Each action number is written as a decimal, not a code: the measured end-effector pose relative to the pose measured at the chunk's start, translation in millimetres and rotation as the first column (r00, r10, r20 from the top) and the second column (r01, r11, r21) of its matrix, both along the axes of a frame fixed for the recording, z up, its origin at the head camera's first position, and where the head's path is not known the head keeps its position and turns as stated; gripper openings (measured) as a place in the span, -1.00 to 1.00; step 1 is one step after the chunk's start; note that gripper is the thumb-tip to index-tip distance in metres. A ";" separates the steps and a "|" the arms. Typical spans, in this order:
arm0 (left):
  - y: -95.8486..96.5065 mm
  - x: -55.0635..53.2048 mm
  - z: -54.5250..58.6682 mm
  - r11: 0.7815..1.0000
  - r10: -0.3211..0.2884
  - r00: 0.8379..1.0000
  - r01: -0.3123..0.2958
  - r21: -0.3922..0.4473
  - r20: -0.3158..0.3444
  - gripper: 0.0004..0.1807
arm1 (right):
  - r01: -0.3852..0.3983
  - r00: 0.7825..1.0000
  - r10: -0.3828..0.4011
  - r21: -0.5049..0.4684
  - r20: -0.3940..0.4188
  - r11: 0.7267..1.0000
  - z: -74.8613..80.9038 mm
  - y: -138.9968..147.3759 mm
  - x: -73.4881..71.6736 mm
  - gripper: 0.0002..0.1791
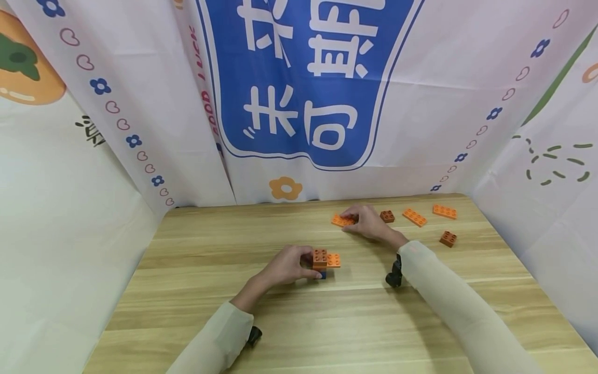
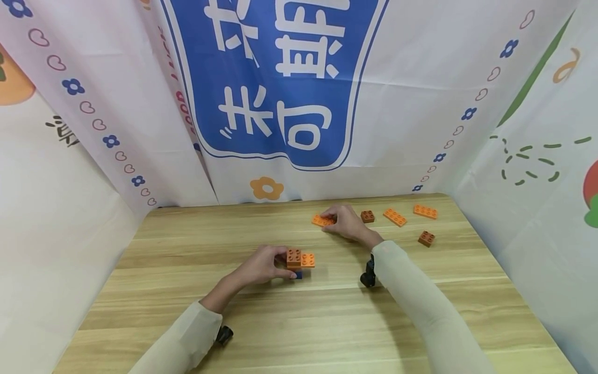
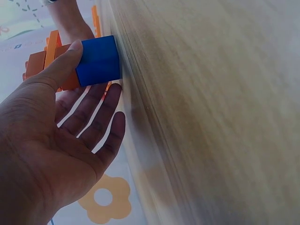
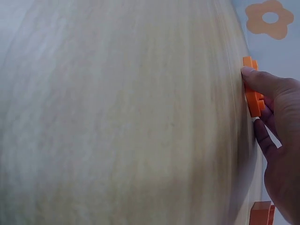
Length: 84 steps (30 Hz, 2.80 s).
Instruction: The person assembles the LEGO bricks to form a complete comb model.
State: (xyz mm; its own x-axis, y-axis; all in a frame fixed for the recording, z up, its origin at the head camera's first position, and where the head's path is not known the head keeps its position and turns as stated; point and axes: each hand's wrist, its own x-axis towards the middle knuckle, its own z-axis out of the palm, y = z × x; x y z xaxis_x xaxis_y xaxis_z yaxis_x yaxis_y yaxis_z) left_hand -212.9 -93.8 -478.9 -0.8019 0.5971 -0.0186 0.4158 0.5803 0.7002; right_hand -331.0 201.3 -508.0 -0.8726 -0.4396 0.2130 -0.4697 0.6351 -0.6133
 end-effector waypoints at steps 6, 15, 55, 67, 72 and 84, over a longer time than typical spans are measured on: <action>-0.2 -0.1 -0.9 1.000 0.003 1.000 -0.003 -0.001 -0.002 -0.69 | -0.031 1.000 0.031 -0.004 0.000 0.999 2.2 2.0 2.8 -0.61; 0.2 -0.5 -2.7 1.000 0.001 1.000 -0.001 0.005 -0.009 -0.70 | -0.049 0.999 0.049 0.008 0.013 0.999 0.9 6.9 4.9 -0.62; 2.0 -0.4 -1.4 1.000 0.010 1.000 -0.010 0.010 -0.002 -0.70 | -0.307 0.945 0.298 -0.056 -0.132 0.950 53.9 -0.7 38.7 -0.66; 2.2 -1.0 -1.0 1.000 0.004 1.000 -0.003 0.023 -0.010 -0.70 | -0.354 0.918 0.346 -0.008 -0.193 0.935 73.2 -3.1 54.2 -0.66; 2.1 -1.3 -1.1 1.000 0.003 1.000 -0.002 0.025 -0.015 -0.70 | -0.367 0.911 0.359 -0.002 -0.204 0.930 78.0 -4.5 61.0 -0.65; 1.4 -0.6 -1.5 0.999 -0.010 1.000 0.010 0.032 -0.007 -0.68 | -0.503 0.814 0.467 -0.019 -0.345 0.864 81.4 -14.0 75.8 -0.64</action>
